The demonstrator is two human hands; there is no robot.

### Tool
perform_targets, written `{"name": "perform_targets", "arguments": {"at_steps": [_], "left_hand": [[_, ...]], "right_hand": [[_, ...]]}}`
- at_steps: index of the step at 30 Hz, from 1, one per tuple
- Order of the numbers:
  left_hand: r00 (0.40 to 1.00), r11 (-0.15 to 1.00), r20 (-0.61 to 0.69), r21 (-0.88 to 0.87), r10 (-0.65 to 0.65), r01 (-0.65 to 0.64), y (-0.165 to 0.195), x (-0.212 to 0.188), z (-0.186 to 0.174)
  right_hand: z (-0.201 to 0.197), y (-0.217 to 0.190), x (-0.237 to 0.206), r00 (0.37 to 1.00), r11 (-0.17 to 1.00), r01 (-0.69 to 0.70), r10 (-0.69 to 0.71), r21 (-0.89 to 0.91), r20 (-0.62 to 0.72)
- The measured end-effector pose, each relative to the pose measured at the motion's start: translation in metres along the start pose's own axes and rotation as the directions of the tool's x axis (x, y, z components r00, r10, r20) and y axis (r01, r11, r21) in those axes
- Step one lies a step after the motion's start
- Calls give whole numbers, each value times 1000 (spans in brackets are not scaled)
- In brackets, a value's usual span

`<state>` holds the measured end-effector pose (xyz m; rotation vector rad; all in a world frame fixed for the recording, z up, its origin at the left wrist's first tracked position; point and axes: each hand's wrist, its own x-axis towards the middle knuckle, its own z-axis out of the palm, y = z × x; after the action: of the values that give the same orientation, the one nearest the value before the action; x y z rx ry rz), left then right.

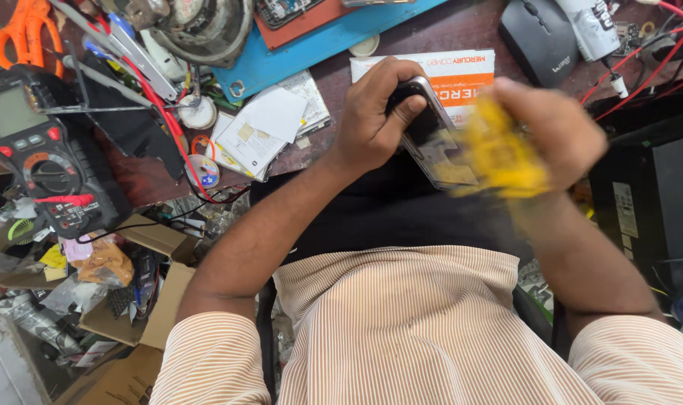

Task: The person disassembles a smartphone, removes the battery, and uses a soldering iron and tweezers to work on the motherboard. They then reassemble the phone and test the screen.

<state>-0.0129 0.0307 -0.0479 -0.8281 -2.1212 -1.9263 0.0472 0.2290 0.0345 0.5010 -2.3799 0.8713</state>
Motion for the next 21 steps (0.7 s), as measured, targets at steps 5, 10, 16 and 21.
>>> {"name": "perform_targets", "arguments": {"at_steps": [5, 10, 16, 21], "left_hand": [[1000, 999, -7, -11, -30, 30, 5, 0, -1], [998, 999, 58, -30, 35, -33, 4, 1, -1], [996, 996, 78, -73, 47, -41, 3, 0, -2], [996, 996, 78, -69, 53, -48, 3, 1, -1]], "right_hand": [[-1, 13, -8, 814, 601, -529, 559, 599, 158], [7, 9, -6, 714, 315, -628, 598, 711, 365], [9, 1, -5, 732, 368, -637, 566, 678, 380], [7, -2, -6, 759, 495, -627, 561, 602, 330]]}}
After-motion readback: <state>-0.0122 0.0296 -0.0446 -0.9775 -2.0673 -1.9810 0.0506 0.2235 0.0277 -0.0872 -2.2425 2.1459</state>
